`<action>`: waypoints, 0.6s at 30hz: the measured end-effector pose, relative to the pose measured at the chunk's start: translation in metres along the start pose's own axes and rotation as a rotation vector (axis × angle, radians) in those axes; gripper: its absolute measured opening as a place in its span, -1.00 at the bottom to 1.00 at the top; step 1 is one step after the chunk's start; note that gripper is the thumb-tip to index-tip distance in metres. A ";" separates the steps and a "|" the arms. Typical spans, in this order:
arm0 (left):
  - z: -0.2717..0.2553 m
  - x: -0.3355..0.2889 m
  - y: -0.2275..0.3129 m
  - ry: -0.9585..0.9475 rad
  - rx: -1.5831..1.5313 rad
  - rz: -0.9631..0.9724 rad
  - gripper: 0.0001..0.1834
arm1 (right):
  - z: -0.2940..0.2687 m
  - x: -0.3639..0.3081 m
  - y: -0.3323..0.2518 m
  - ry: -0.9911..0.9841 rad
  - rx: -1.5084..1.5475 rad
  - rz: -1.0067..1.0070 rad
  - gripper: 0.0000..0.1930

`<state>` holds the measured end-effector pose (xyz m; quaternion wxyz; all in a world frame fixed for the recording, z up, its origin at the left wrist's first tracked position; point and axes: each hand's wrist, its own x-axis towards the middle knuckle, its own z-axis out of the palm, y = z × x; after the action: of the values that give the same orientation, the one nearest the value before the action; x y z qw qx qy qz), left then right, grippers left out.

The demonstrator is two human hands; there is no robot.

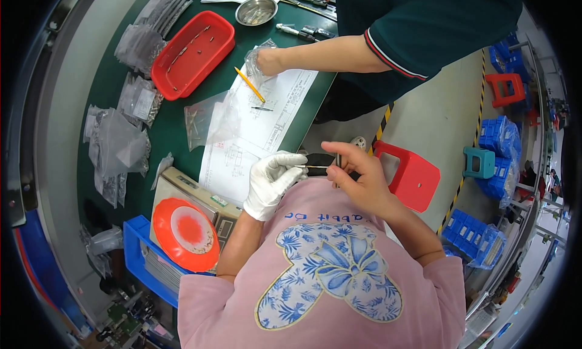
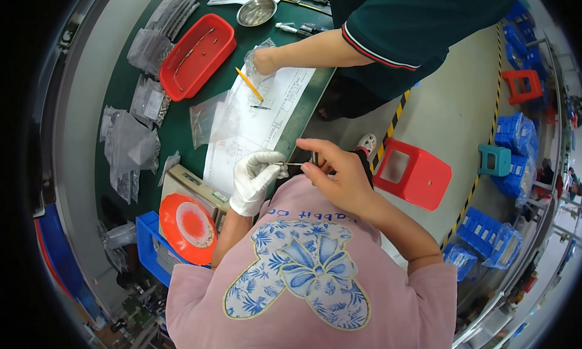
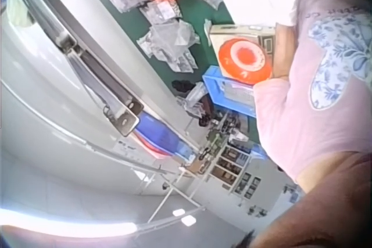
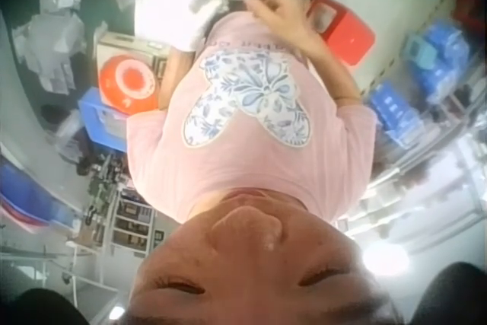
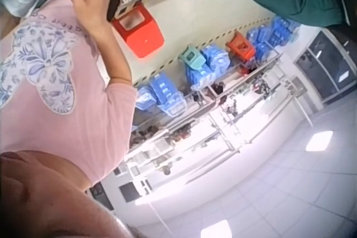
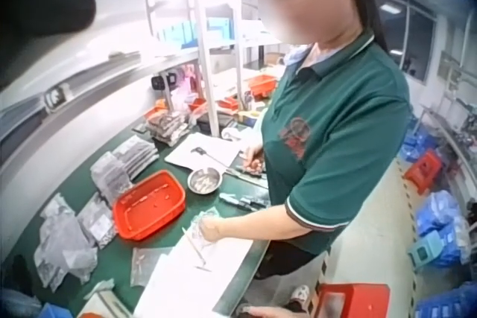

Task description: Using tweezers to inspect and assemble small electronic components at a workshop station.

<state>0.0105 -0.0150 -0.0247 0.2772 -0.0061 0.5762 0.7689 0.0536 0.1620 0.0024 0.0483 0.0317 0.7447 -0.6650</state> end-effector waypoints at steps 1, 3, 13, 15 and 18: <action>0.001 0.000 0.000 0.021 -0.006 -0.013 -0.83 | 0.001 0.000 -0.001 0.001 0.001 0.000 -0.65; 0.004 0.000 0.001 0.039 -0.011 -0.027 -0.81 | 0.004 -0.001 -0.004 0.129 0.069 -0.047 -0.65; 0.003 0.001 0.002 0.046 -0.076 -0.080 -0.82 | -0.007 0.003 -0.005 0.125 -0.559 -0.546 -0.72; 0.003 0.000 0.003 0.023 -0.105 -0.084 -0.83 | -0.007 0.003 -0.004 0.136 -0.541 -0.537 -0.73; 0.004 0.000 0.004 -0.009 -0.111 -0.084 -0.83 | -0.007 0.005 -0.007 0.133 -0.537 -0.526 -0.76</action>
<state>0.0107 -0.0119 -0.0200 0.3109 -0.0424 0.5306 0.7874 0.0481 0.1682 0.0092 -0.1661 -0.1312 0.8765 -0.4325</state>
